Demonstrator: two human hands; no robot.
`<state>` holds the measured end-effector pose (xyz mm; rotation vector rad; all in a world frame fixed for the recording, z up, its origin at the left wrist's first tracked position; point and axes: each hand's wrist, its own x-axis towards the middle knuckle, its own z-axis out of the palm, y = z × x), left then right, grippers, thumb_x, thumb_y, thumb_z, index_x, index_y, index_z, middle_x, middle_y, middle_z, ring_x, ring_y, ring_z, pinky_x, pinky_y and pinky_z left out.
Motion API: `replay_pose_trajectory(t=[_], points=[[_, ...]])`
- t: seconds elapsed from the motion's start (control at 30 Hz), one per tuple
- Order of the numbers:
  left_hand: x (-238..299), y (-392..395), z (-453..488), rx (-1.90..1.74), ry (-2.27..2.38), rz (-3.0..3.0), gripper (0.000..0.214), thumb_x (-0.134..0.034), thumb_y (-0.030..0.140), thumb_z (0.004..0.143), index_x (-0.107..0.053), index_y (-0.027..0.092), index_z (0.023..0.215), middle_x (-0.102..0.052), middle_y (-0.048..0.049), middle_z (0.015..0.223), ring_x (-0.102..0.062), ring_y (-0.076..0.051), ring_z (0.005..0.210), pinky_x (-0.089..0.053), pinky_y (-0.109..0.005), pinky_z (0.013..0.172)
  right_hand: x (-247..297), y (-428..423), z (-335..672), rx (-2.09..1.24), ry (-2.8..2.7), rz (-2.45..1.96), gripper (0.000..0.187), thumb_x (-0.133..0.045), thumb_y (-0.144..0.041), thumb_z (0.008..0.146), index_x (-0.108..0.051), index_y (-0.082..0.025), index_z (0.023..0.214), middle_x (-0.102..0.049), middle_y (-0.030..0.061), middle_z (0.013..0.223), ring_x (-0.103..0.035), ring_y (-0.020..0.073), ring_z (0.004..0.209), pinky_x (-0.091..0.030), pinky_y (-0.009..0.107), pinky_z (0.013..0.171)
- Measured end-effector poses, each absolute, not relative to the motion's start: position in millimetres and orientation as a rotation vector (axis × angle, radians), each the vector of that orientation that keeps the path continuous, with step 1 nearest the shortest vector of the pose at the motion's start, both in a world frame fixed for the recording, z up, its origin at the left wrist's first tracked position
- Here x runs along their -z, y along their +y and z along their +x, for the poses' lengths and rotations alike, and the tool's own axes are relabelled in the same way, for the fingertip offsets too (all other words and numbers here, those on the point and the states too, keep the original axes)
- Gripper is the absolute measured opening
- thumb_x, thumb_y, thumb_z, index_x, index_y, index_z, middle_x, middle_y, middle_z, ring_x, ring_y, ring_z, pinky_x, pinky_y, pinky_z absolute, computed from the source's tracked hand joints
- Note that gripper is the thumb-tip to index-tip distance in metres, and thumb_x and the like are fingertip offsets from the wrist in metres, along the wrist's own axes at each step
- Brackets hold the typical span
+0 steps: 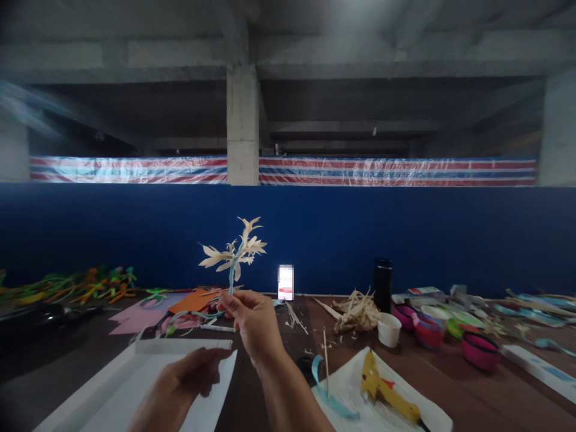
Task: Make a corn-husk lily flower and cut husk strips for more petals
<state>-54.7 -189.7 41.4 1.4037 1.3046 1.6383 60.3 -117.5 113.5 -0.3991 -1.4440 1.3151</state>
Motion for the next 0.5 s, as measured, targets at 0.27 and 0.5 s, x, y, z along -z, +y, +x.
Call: replay_pose_trajectory(t=[0.27,0.5], points=[[-40,-193,-46,-1.62,1.395,1.515,0.025,-0.064,0.039,0.069,-0.076,0.02,0.08,-0.059,-0.0034,0.067,-0.048,-0.013,0.059,-0.043,-0.021,0.056,-114,-126,58,-1.303,-1.342,-0.415,0.027,-0.074,-0.039,0.067,-0.072,-0.013,0.067,-0.064,0.0028,0.055,-0.05,0.0093,0.054,-0.04,0.02,0.054],[-41,-194,-43,-1.567,1.439,1.582,0.026,-0.059,0.037,0.073,-0.076,0.02,0.083,-0.062,-0.0042,0.075,-0.049,-0.012,0.058,-0.043,-0.021,0.057,-110,-125,54,-1.325,-1.307,-0.423,0.026,-0.074,-0.039,0.067,-0.072,-0.013,0.068,-0.064,0.0027,0.055,-0.051,0.0094,0.054,-0.039,0.02,0.053]])
